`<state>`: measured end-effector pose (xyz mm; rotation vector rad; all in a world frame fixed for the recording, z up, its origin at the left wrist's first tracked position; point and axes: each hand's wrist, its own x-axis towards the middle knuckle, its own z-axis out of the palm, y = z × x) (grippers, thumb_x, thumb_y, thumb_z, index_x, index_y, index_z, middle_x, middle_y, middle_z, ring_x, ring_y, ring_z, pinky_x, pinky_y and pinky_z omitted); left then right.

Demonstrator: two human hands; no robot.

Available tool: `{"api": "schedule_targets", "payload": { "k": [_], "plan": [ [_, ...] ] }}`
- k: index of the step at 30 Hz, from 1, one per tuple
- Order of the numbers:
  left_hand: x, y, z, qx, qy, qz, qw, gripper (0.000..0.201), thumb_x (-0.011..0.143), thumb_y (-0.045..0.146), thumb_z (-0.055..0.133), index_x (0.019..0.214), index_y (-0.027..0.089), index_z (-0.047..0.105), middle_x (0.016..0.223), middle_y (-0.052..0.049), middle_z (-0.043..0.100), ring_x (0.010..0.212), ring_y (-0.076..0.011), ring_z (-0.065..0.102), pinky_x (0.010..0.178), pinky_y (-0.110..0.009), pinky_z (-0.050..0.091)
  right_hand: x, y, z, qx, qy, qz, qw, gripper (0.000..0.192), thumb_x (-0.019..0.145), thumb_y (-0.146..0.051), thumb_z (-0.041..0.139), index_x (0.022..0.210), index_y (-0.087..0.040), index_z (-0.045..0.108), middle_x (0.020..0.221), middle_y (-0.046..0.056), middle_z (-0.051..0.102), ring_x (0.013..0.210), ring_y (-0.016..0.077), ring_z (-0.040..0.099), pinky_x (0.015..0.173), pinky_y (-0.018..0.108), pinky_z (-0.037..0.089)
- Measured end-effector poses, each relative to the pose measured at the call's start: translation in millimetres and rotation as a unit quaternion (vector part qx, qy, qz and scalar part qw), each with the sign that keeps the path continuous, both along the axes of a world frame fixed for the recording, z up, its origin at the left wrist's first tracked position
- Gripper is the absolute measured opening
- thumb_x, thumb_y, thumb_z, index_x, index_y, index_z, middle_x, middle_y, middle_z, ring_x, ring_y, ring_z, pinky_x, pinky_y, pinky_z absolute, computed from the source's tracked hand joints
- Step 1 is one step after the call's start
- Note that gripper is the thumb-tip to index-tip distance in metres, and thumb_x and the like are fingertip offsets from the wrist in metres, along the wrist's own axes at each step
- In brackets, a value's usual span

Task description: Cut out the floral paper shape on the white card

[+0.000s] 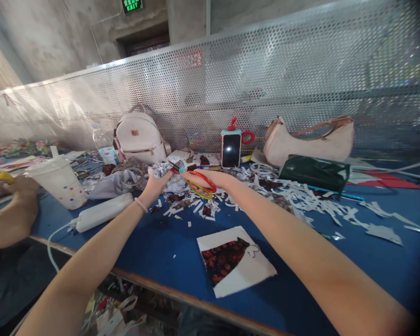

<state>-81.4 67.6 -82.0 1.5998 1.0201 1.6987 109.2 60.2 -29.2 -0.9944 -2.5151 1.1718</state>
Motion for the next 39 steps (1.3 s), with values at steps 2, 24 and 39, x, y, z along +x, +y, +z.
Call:
{"api": "schedule_targets", "payload": {
  "k": [2,24,39],
  "plan": [
    [-0.4,0.6,-0.5,0.001,0.005,-0.002,1.000,0.030,0.065,0.030,0.068,0.090,0.014,0.060,0.092,-0.006,0.067,0.089,-0.0206,0.061,0.086,-0.036,0.045,-0.8,-1.1,1.1,-0.004,-0.009,-0.006,1.000,0.054,0.087,-0.061,0.026,0.054,-0.019,0.033,0.043,-0.003,0.037,0.034,0.0074,0.034,0.039,0.023,0.034],
    [0.8,-3.1,3.0,-0.008,0.062,0.015,0.998,0.026,0.066,0.029,0.066,0.086,0.017,0.057,0.088,-0.003,0.066,0.092,-0.0209,0.059,0.090,-0.036,0.043,-2.6,-17.8,17.1,0.030,-0.059,-0.079,0.995,0.048,0.090,-0.047,0.035,0.052,-0.018,0.029,0.040,-0.005,0.029,0.036,0.0062,0.028,0.039,0.022,0.029],
    [0.9,-3.5,3.0,-0.023,0.067,0.002,0.997,0.026,0.065,0.032,0.068,0.086,0.018,0.059,0.089,-0.004,0.066,0.092,-0.0222,0.059,0.092,-0.038,0.041,-0.9,-8.4,9.8,0.018,-0.059,-0.057,0.996,0.050,0.088,-0.055,0.031,0.053,-0.019,0.029,0.044,-0.003,0.031,0.036,0.0075,0.029,0.040,0.025,0.030]
  ]
}}
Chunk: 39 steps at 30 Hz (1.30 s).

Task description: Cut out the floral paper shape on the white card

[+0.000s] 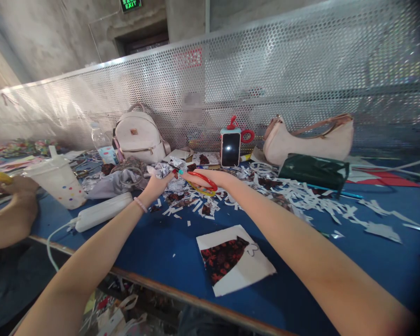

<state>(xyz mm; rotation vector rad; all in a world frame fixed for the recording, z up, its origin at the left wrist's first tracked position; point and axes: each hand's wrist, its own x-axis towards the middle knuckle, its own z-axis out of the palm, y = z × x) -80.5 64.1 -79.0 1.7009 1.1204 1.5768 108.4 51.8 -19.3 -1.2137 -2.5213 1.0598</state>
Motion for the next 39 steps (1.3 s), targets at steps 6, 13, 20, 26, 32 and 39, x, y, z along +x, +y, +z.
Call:
{"api": "schedule_targets", "payload": {
  "k": [6,13,20,26,32,39],
  "plan": [
    [2.3,-1.4,1.2,-0.008,-0.010,-0.023,1.000,0.027,0.067,0.033,0.066,0.087,0.017,0.060,0.090,-0.005,0.066,0.099,-0.0231,0.057,0.094,-0.038,0.040,-0.7,-2.7,-0.4,-0.003,0.015,0.007,1.000,0.052,0.087,-0.059,0.027,0.053,-0.019,0.030,0.045,-0.003,0.033,0.036,0.0075,0.029,0.040,0.025,0.032],
    [3.8,-1.6,1.2,-0.015,-0.027,-0.042,0.999,0.031,0.067,0.034,0.067,0.091,0.017,0.059,0.093,-0.005,0.066,0.101,-0.0225,0.057,0.096,-0.038,0.039,-1.9,-5.2,-1.0,0.014,0.012,0.004,1.000,0.053,0.088,-0.058,0.026,0.053,-0.019,0.030,0.043,-0.003,0.031,0.035,0.0075,0.028,0.040,0.025,0.031],
    [6.5,-3.6,3.6,-0.018,-0.027,-0.044,0.998,0.032,0.064,0.034,0.069,0.089,0.017,0.060,0.094,-0.005,0.066,0.101,-0.0225,0.057,0.099,-0.038,0.036,-2.6,-9.0,0.8,0.027,0.017,0.007,0.999,0.055,0.089,-0.057,0.026,0.049,-0.019,0.029,0.040,-0.004,0.029,0.035,0.0073,0.028,0.039,0.024,0.029],
    [5.8,-5.6,4.1,-0.033,-0.023,-0.043,0.998,0.034,0.063,0.035,0.071,0.090,0.017,0.061,0.092,-0.006,0.067,0.098,-0.0235,0.058,0.097,-0.040,0.037,-1.6,-5.3,-2.9,-0.007,0.037,0.015,0.999,0.054,0.089,-0.057,0.025,0.051,-0.019,0.030,0.040,-0.004,0.029,0.035,0.0075,0.030,0.039,0.024,0.031],
    [5.4,-5.3,2.5,-0.047,-0.021,-0.040,0.998,0.038,0.064,0.033,0.071,0.097,0.018,0.061,0.092,-0.006,0.068,0.099,-0.0236,0.058,0.098,-0.041,0.036,0.7,1.3,-7.5,-0.024,0.051,0.031,0.998,0.055,0.086,-0.062,0.023,0.054,-0.019,0.032,0.046,-0.002,0.037,0.038,0.0083,0.033,0.042,0.024,0.033],
    [4.3,-3.5,2.7,-0.053,-0.017,-0.046,0.997,0.035,0.063,0.034,0.070,0.093,0.017,0.063,0.094,-0.007,0.067,0.100,-0.0241,0.057,0.098,-0.041,0.036,0.9,1.8,-8.3,-0.042,0.064,0.049,0.996,0.058,0.087,-0.063,0.009,0.053,-0.019,0.029,0.044,-0.003,0.032,0.037,0.0083,0.027,0.042,0.023,0.033]
  ]
}}
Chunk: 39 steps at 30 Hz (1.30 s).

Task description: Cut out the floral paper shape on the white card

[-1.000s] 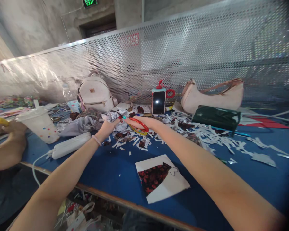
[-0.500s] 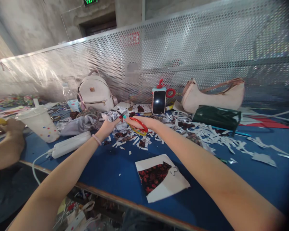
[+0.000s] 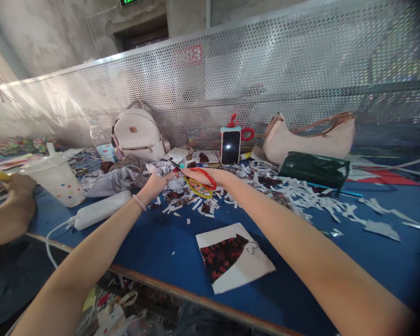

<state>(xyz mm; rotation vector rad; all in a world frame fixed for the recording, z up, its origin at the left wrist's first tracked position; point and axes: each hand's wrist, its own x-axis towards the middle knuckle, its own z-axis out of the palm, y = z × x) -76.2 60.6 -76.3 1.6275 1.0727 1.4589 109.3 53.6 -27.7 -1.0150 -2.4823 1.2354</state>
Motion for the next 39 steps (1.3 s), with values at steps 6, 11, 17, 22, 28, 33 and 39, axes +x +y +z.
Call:
{"api": "schedule_targets", "payload": {
  "k": [6,11,17,22,28,33,39],
  "plan": [
    [-3.0,1.6,-1.2,0.003,0.005,0.000,1.000,0.030,0.064,0.036,0.069,0.086,0.017,0.063,0.094,-0.006,0.067,0.098,-0.0235,0.057,0.097,-0.040,0.038,0.1,1.8,-0.7,-0.012,0.008,0.009,1.000,0.059,0.086,-0.064,0.009,0.054,-0.020,0.031,0.046,-0.003,0.035,0.038,0.0091,0.030,0.045,0.024,0.036],
    [-1.9,0.7,0.5,0.006,0.006,-0.006,1.000,0.030,0.062,0.037,0.071,0.084,0.017,0.063,0.091,-0.005,0.067,0.096,-0.0236,0.058,0.097,-0.041,0.038,0.6,5.9,-4.3,0.007,0.003,0.003,1.000,0.058,0.083,-0.069,0.014,0.054,-0.020,0.028,0.046,-0.004,0.033,0.038,0.0083,0.029,0.040,0.022,0.030],
    [-1.5,0.1,1.6,0.003,0.013,-0.018,1.000,0.034,0.063,0.036,0.070,0.088,0.015,0.063,0.092,-0.007,0.067,0.096,-0.0249,0.059,0.094,-0.042,0.040,-0.5,11.1,-10.7,0.015,0.017,0.010,1.000,0.059,0.081,-0.071,0.016,0.055,-0.020,0.030,0.044,-0.004,0.033,0.037,0.0078,0.030,0.039,0.022,0.031],
    [-3.3,-0.3,0.7,-0.001,0.031,-0.029,0.999,0.039,0.066,0.038,0.068,0.097,0.015,0.062,0.099,-0.008,0.067,0.102,-0.0255,0.056,0.097,-0.044,0.037,-0.2,9.9,-8.4,0.024,0.009,0.007,1.000,0.059,0.081,-0.071,0.018,0.054,-0.019,0.031,0.044,-0.004,0.035,0.036,0.0072,0.031,0.038,0.021,0.032],
    [-4.3,-0.5,0.9,0.003,0.048,-0.038,0.998,0.040,0.069,0.039,0.066,0.098,0.014,0.061,0.105,-0.009,0.065,0.104,-0.0244,0.055,0.098,-0.042,0.036,-1.3,12.5,-9.7,0.014,0.023,0.005,1.000,0.058,0.082,-0.070,0.021,0.054,-0.019,0.030,0.043,-0.005,0.032,0.035,0.0065,0.029,0.036,0.020,0.031],
    [-3.7,-2.2,3.7,-0.002,0.060,-0.037,0.998,0.035,0.069,0.037,0.066,0.095,0.014,0.061,0.104,-0.008,0.065,0.106,-0.0235,0.053,0.100,-0.041,0.034,-1.0,10.7,-7.2,-0.009,0.013,0.001,1.000,0.057,0.082,-0.068,0.024,0.055,-0.019,0.031,0.045,-0.004,0.034,0.036,0.0063,0.029,0.037,0.020,0.031],
    [-4.4,-4.3,8.8,-0.026,0.052,-0.026,0.998,0.021,0.064,0.028,0.070,0.079,0.014,0.063,0.093,-0.006,0.067,0.106,-0.0240,0.053,0.102,-0.037,0.031,5.3,7.7,3.7,-0.037,0.014,-0.012,0.999,0.054,0.086,-0.062,0.022,0.054,-0.019,0.026,0.046,-0.005,0.028,0.037,0.0058,0.024,0.036,0.019,0.027]
  ]
}}
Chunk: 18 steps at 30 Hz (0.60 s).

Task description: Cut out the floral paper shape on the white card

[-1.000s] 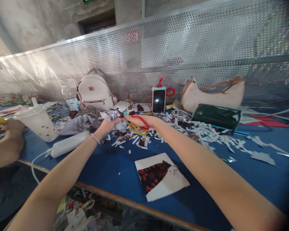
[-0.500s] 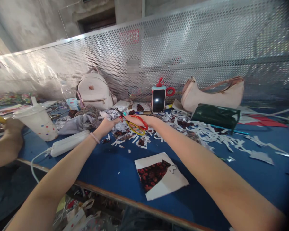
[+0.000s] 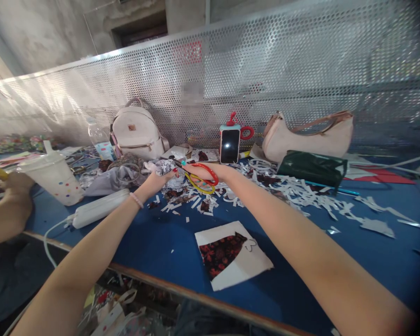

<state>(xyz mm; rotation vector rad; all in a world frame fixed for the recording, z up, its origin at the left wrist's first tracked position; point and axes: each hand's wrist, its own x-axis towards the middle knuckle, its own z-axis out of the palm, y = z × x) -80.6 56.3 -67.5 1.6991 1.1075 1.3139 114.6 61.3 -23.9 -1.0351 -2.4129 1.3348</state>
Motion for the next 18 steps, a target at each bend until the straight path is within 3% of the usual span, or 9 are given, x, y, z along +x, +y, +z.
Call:
{"api": "schedule_targets", "payload": {
  "k": [5,8,12,14,18],
  "plan": [
    [-6.2,-3.0,5.3,-0.065,-0.047,-0.026,0.996,0.032,0.059,0.036,0.071,0.082,0.015,0.065,0.094,-0.007,0.068,0.103,-0.0268,0.056,0.097,-0.039,0.037,4.2,2.1,2.6,-0.013,0.003,-0.008,1.000,0.054,0.087,-0.061,0.021,0.053,-0.019,0.027,0.046,-0.005,0.029,0.037,0.0059,0.025,0.037,0.020,0.027],
    [-13.4,-4.6,15.2,-0.109,-0.092,-0.035,0.989,0.044,0.066,0.053,0.060,0.088,0.015,0.065,0.087,-0.010,0.069,0.098,-0.0291,0.060,0.088,-0.043,0.045,4.3,2.5,2.0,-0.002,-0.006,-0.004,1.000,0.052,0.087,-0.060,0.023,0.055,-0.019,0.026,0.047,-0.005,0.028,0.038,0.0062,0.024,0.037,0.021,0.027],
    [-17.9,-5.0,26.6,-0.283,-0.209,-0.080,0.933,0.062,0.074,0.067,0.040,0.093,0.013,0.064,0.079,-0.012,0.069,0.088,-0.0311,0.063,0.076,-0.046,0.050,1.7,3.1,-2.2,0.029,-0.018,0.016,0.999,0.052,0.086,-0.063,0.026,0.057,-0.020,0.027,0.047,-0.005,0.027,0.037,0.0065,0.021,0.037,0.022,0.028],
    [-16.0,-3.4,26.4,-0.331,-0.232,-0.064,0.912,0.049,0.078,0.056,0.045,0.090,0.012,0.065,0.071,-0.010,0.069,0.076,-0.0278,0.066,0.070,-0.044,0.053,-0.2,3.7,-5.7,0.032,-0.018,0.020,0.999,0.053,0.084,-0.065,0.026,0.057,-0.020,0.027,0.046,-0.005,0.029,0.037,0.0068,0.022,0.037,0.023,0.028],
    [-10.3,1.9,17.9,-0.323,-0.231,-0.024,0.917,0.016,0.079,0.020,0.053,0.083,0.011,0.065,0.064,-0.007,0.068,0.058,-0.0194,0.065,0.061,-0.034,0.055,-3.3,5.0,-11.3,0.040,-0.022,0.015,0.999,0.055,0.084,-0.066,0.020,0.056,-0.020,0.029,0.045,-0.004,0.033,0.036,0.0075,0.027,0.038,0.023,0.029]
  ]
}}
